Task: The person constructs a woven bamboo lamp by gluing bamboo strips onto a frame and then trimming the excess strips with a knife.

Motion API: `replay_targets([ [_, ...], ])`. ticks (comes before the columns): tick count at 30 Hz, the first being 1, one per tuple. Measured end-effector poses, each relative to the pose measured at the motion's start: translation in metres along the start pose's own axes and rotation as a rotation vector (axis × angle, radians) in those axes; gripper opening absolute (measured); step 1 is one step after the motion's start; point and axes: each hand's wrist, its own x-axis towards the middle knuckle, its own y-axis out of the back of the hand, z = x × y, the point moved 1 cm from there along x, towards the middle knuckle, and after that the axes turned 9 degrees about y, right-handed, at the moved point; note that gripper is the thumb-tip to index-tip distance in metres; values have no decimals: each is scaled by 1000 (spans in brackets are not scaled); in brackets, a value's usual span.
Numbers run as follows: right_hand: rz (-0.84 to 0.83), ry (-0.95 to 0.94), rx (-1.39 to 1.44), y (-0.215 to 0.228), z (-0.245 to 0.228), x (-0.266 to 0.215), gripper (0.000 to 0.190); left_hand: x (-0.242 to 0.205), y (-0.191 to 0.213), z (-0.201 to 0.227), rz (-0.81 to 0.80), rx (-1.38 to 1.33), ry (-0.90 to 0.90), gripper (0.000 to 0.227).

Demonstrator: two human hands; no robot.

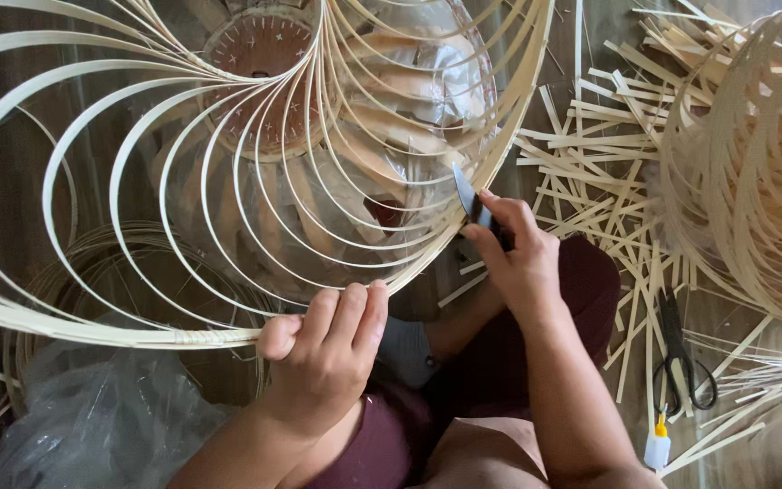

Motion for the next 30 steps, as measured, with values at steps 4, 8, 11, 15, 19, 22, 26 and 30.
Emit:
replay_targets([
  [4,8,61,0,4,-10,1,41,-2,2,-4,-47,-8,5,24],
  [8,-96,4,-6,18,-24,1,61,-4,6,-20,-10,-45,107,20],
  [11,-137,101,-21,23,-37,3,63,-4,11,-38,-69,-99,161,19],
  [15,-126,268,-15,24,-53,11,57,7,17,-43,-135,-9,143,26],
  [19,-218,249,-46,22,-66,10,55,27,0,-16,-66,-100,106,33],
  [22,-221,256,-13,22,-74,9,56,40,-20,-4,-86,-207,59,31],
  [26,-299,232,10,27,-78,6,69,45,-25,-5,-55,-246,26,17],
  [30,-310,102,-10,26,-78,-7,77,40,-27,-4,-22,-230,20,16],
])
